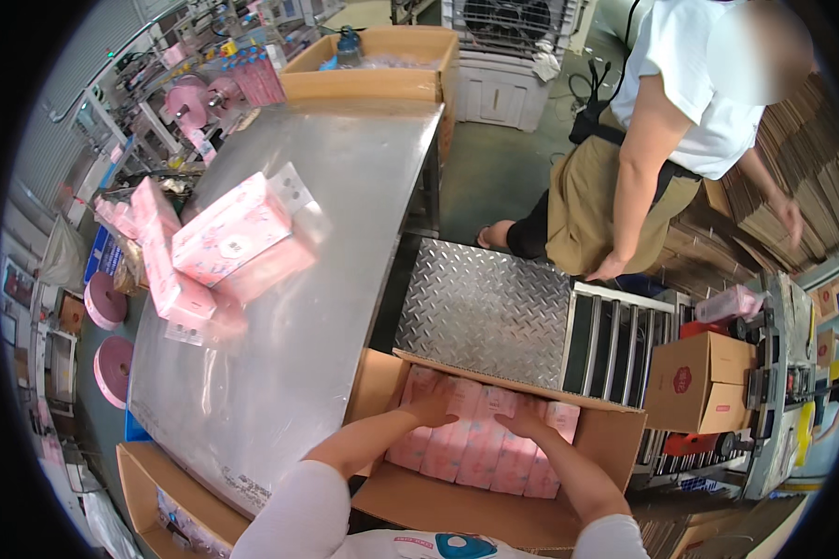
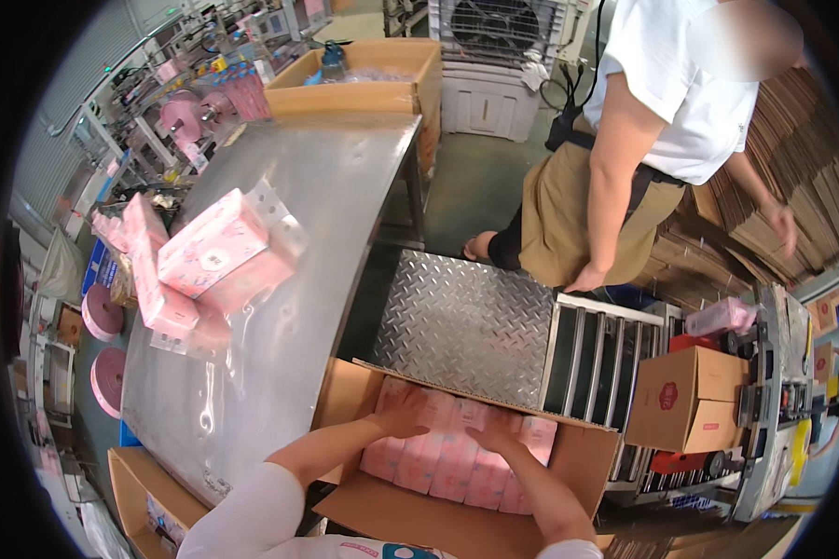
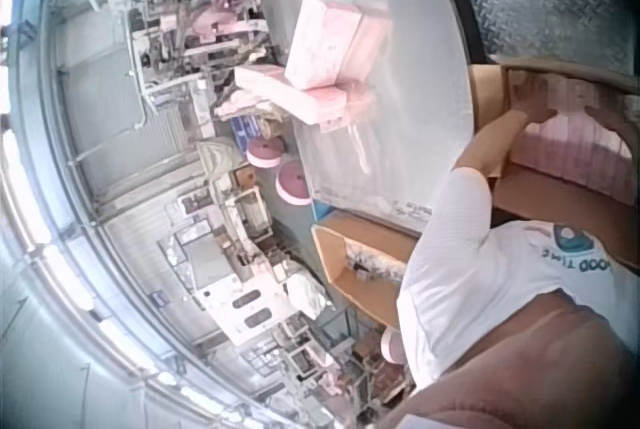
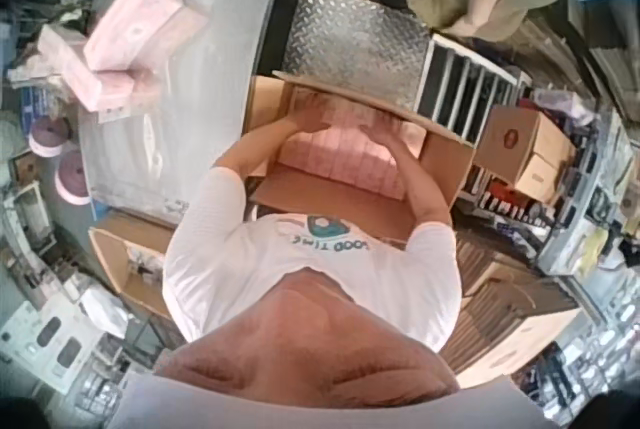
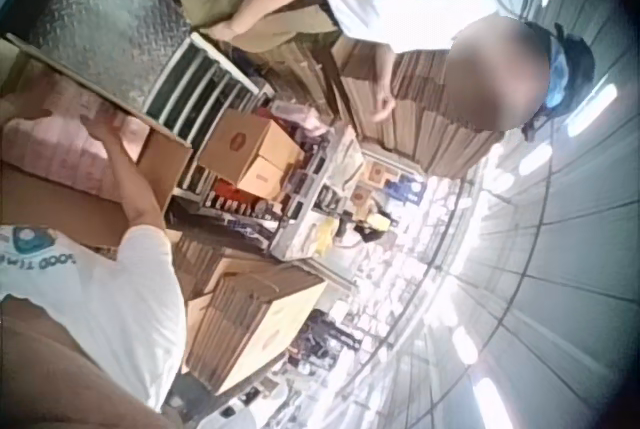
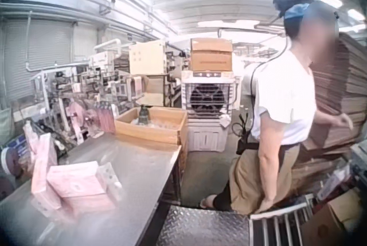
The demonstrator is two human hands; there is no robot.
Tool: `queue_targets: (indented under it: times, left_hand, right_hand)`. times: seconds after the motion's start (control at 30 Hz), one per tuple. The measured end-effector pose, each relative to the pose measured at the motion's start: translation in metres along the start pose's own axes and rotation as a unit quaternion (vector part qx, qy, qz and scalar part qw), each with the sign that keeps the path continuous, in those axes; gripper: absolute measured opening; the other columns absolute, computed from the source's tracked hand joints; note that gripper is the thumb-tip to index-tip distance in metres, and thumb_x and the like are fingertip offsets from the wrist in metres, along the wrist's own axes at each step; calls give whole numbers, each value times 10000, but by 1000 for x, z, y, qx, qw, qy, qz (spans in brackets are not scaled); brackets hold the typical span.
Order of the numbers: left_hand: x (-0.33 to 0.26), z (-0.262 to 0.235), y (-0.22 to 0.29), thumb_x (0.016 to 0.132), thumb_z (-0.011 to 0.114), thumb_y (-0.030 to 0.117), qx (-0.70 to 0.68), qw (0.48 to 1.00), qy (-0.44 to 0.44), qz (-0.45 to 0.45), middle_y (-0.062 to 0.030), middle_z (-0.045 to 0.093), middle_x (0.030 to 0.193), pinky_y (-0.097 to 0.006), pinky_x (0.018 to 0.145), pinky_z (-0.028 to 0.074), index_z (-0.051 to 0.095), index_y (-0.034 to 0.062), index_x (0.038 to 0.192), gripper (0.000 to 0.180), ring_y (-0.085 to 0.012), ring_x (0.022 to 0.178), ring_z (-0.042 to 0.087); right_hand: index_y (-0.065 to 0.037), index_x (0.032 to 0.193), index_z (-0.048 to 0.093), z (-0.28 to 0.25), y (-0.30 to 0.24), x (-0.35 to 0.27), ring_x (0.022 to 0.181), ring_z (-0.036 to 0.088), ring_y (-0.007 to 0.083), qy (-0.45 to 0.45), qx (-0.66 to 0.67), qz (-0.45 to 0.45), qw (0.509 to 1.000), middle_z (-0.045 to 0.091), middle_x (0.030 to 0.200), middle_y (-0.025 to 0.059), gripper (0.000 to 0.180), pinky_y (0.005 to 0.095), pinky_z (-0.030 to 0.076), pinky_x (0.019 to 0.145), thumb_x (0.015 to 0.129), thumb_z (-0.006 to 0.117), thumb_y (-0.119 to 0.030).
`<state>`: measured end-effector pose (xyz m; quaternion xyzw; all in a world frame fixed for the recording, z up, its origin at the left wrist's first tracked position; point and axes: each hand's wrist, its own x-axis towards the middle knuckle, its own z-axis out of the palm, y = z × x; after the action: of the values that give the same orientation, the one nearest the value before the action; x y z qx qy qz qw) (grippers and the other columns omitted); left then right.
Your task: The person picks up several pink packages from a metal table and places them into a cardboard box before moving the box onto a conveyor belt.
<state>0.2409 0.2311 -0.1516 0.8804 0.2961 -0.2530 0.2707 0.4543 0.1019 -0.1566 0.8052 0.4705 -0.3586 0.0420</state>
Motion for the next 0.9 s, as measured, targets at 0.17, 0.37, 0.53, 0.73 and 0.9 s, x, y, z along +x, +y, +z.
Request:
queue_targets:
  times: [0.17,0.37,0.53,0.73,0.9]
  left_hand:
    - [-102,-17,-18,890,498,450,-360,929,-64,60,-218,430,1332,-452,1006,360,361,-3,1344,656,-334,1232,433]
    - [-224,-100,11,897,546,365,-447,884,139,11,-220,510,1249,-364,952,416,401,-62,1291,599,-290,1156,511]
    - [-287,-55,-13,881,537,442,-441,860,245,-73,-243,503,1248,-366,952,414,404,-60,1294,663,-332,1138,515]
    - [-325,-62,-30,881,520,468,-455,852,242,-90,-228,516,1229,-367,894,444,429,-19,1287,641,-318,1057,560]
    - [-348,-89,-102,854,595,369,-324,826,453,-80,-192,540,1198,-388,896,433,475,8,1244,544,-324,1060,546]
  right_hand:
    - [-23,1316,440,-247,-193,-161,1182,486,249,-179,405,-558,702,486,1310,153,528,376,387,967,910,509,-354]
    - [-26,1295,448,-346,-265,-270,1195,448,245,-110,374,-826,407,486,1295,148,529,396,349,982,896,518,-367]
    - [-29,1278,454,-335,-306,-294,1206,415,242,-161,369,-871,282,485,1282,144,531,413,317,994,885,525,-378]
    - [-32,1258,462,-327,-352,-306,1218,377,238,-178,365,-892,199,485,1267,138,532,433,279,1009,872,534,-391]
    - [-26,1143,520,-323,-394,-251,1100,454,237,-146,502,-806,279,535,1153,110,476,471,327,960,853,559,-403]
